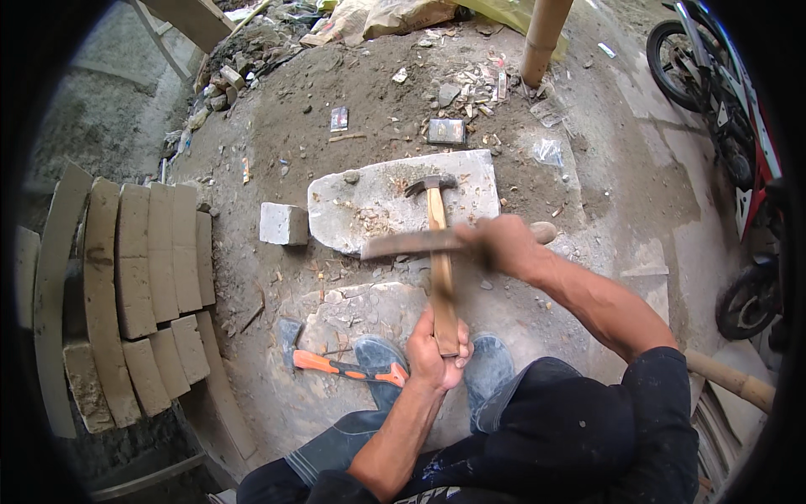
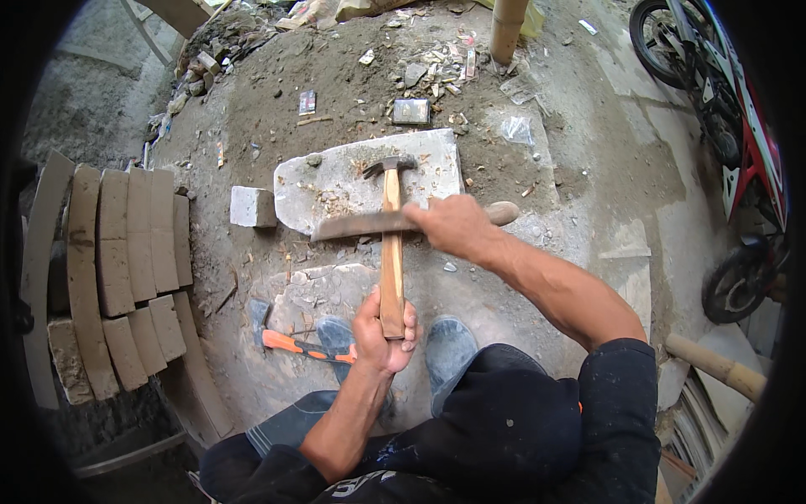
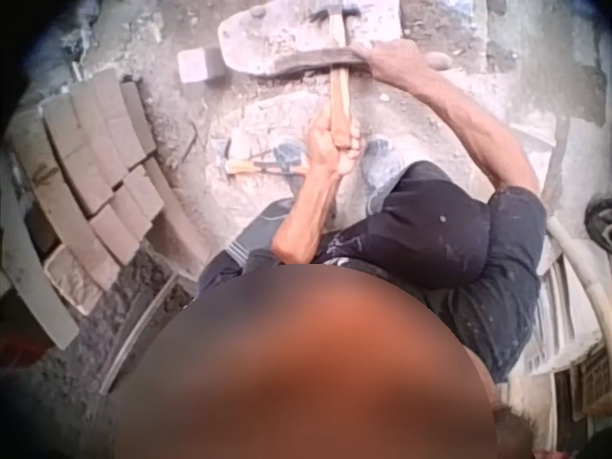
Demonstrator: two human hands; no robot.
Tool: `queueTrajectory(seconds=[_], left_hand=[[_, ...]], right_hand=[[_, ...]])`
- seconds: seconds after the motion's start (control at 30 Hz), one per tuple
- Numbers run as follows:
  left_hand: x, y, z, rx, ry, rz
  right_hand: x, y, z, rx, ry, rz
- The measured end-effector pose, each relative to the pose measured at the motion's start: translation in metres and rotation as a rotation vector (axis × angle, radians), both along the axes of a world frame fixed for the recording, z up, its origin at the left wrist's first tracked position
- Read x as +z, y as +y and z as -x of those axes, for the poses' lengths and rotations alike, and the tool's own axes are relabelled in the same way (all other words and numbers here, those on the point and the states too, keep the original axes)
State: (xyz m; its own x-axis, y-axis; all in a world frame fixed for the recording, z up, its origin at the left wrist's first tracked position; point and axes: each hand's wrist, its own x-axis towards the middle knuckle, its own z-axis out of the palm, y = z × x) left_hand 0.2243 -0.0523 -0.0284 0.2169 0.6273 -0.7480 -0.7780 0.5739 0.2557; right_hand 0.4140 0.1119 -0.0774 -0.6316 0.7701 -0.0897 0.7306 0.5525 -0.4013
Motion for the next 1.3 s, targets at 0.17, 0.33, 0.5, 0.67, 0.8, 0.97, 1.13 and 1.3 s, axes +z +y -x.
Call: queueTrajectory(seconds=[0.17, 0.33, 0.5, 0.67, 0.8, 0.97, 1.13, 1.3], left_hand=[[0.001, -0.002, -0.001, -0.005, 0.012, 0.001], [0.007, -0.002, -0.009, -0.148, 0.196, -0.113], [0.011, -0.001, -0.016, -0.172, 0.257, -0.092], [0.009, 0.0, -0.013, -0.205, 0.24, -0.128], [0.01, 0.001, -0.008, -0.191, 0.166, -0.144], [0.016, 0.004, 0.002, -0.067, -0.036, -0.137], [0.015, 0.008, 0.015, 0.026, -0.371, -0.255], [0.013, 0.008, 0.02, 0.114, -0.495, -0.238]], right_hand=[[0.01, 0.004, -0.001, -0.103, -0.096, 0.043], [0.041, -0.011, 0.009, 0.125, -0.093, 0.071], [0.035, 0.015, 0.004, -0.114, -0.191, -0.147], [0.005, 0.011, -0.006, 0.118, -0.03, 0.049], [0.005, -0.001, -0.004, -0.182, -0.034, -0.217], [0.015, -0.017, -0.003, -0.022, 0.046, 0.0], [0.027, -0.01, 0.002, -0.154, -0.016, 0.018], [0.039, -0.023, 0.009, -0.024, 0.146, 0.019]])
